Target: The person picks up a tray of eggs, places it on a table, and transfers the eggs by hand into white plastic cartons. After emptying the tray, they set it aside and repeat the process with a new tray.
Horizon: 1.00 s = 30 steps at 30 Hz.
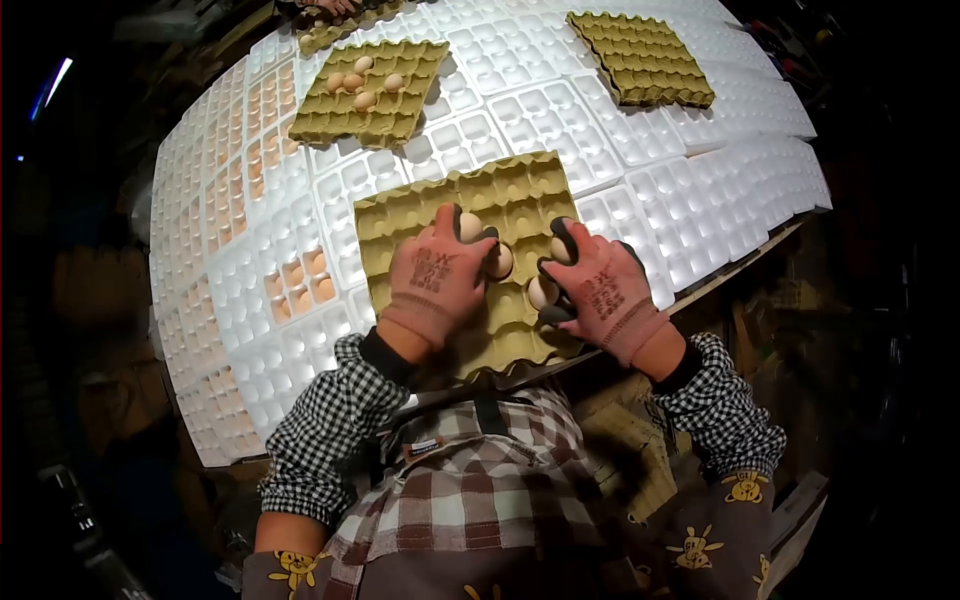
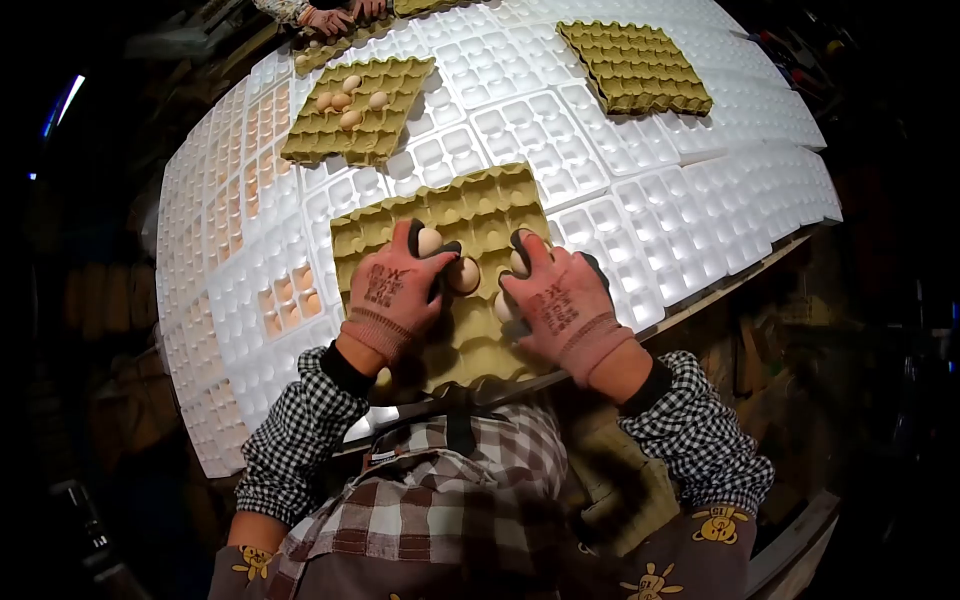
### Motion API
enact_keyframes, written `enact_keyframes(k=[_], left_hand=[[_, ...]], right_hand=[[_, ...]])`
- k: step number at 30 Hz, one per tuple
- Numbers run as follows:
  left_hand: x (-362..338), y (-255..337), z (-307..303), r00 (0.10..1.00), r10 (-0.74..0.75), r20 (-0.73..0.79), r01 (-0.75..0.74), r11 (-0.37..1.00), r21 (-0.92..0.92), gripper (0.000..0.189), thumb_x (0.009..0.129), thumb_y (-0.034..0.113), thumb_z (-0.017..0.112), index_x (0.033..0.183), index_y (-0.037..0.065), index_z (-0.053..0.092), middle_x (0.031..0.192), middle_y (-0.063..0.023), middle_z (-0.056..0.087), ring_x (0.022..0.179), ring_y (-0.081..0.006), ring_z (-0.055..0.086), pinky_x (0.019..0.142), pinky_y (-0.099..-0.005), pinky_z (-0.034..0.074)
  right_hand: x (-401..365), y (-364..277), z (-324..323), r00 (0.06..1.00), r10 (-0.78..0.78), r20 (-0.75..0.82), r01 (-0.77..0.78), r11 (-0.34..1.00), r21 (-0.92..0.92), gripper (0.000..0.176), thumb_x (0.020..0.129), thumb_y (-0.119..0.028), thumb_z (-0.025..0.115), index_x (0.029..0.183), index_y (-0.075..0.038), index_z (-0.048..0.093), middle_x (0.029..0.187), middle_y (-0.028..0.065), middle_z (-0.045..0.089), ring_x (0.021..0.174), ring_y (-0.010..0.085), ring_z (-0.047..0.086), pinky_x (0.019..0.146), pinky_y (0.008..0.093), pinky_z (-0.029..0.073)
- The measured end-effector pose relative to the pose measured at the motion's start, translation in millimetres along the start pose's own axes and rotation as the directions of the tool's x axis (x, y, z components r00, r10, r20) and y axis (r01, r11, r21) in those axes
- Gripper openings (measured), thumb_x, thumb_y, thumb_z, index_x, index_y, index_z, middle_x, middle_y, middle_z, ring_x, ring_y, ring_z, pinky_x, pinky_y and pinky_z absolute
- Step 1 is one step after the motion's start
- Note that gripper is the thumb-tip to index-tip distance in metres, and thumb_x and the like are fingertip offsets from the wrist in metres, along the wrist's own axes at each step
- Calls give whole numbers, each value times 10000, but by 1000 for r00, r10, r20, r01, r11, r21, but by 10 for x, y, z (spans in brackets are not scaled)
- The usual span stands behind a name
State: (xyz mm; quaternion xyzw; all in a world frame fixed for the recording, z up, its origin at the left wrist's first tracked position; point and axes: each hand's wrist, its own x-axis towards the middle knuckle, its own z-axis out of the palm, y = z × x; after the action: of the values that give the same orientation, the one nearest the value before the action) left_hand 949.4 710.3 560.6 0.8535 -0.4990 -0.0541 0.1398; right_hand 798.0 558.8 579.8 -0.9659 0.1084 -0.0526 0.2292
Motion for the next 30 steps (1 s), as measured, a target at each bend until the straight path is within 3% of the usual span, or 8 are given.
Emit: enact_keyframes(k=[6,8,10,16,17,18,24,30], left_hand=[[96,-129,-1,966,61,250,-110,976,186,505,701,314,759,1157,143,626,1091,-142,543,875,-264,634,732,-393,515],[-101,-493,289,972,-18,-233,-134,776,-617,510,746,328,752,1157,63,607,1149,-130,569,886,-224,636,717,-351,518],[-405,-414,-206,950,-82,300,225,-484,-846,456,906,223,630,1273,-7,487,1231,-129,560,1015,-226,614,821,-311,545],[-1195,-772,-110,997,-67,46,0,-566,-825,458,877,23,635,1312,16,489,1229,-88,573,1079,-196,592,849,-306,538],[-1328,-1023,-254,949,-215,231,95,-503,-859,454,873,36,646,1302,24,502,1187,-80,589,1025,-180,605,809,-298,538],[-1421,-1224,-351,850,-343,399,205,-483,-851,449,868,50,658,1293,32,515,1145,-72,606,970,-164,617,769,-290,538],[-1625,-3207,155,674,-687,-273,502,697,-512,614,678,148,795,1250,115,573,1096,-109,613,995,-255,613,852,-355,518],[-1000,-3412,158,773,-634,-10,629,768,-119,576,736,336,729,1284,283,561,1326,-131,428,1068,-287,593,890,-388,498]], right_hand=[[83,192,17,998,-59,-16,61,972,228,209,822,-235,645,968,-92,690,1045,112,624,909,202,565,774,381,482],[-160,303,59,878,174,446,-404,-232,885,593,799,-463,694,1271,-129,564,1264,158,555,762,199,570,706,342,483],[-226,106,404,981,-102,168,-165,-889,428,682,808,-581,634,1324,-149,519,1336,180,487,738,168,545,653,320,459],[-145,-529,839,917,187,352,-85,-770,632,590,910,-590,462,1333,-180,490,1340,195,485,798,206,549,597,286,391],[-188,-708,865,922,343,181,-164,-78,983,605,910,-517,499,1399,-171,416,1387,191,450,898,268,578,670,368,460],[-67,-760,872,952,55,300,-125,-828,547,604,908,-461,524,1417,-166,389,1422,170,413,923,286,581,753,426,490],[774,-1398,1230,887,-163,432,-397,-746,534,483,960,-401,479,1333,-96,450,1218,112,534,766,131,491,637,286,406],[1532,-1949,1542,820,-179,543,-426,-825,372,548,880,-598,519,1221,-178,605,870,20,566,651,99,470,556,235,334]])
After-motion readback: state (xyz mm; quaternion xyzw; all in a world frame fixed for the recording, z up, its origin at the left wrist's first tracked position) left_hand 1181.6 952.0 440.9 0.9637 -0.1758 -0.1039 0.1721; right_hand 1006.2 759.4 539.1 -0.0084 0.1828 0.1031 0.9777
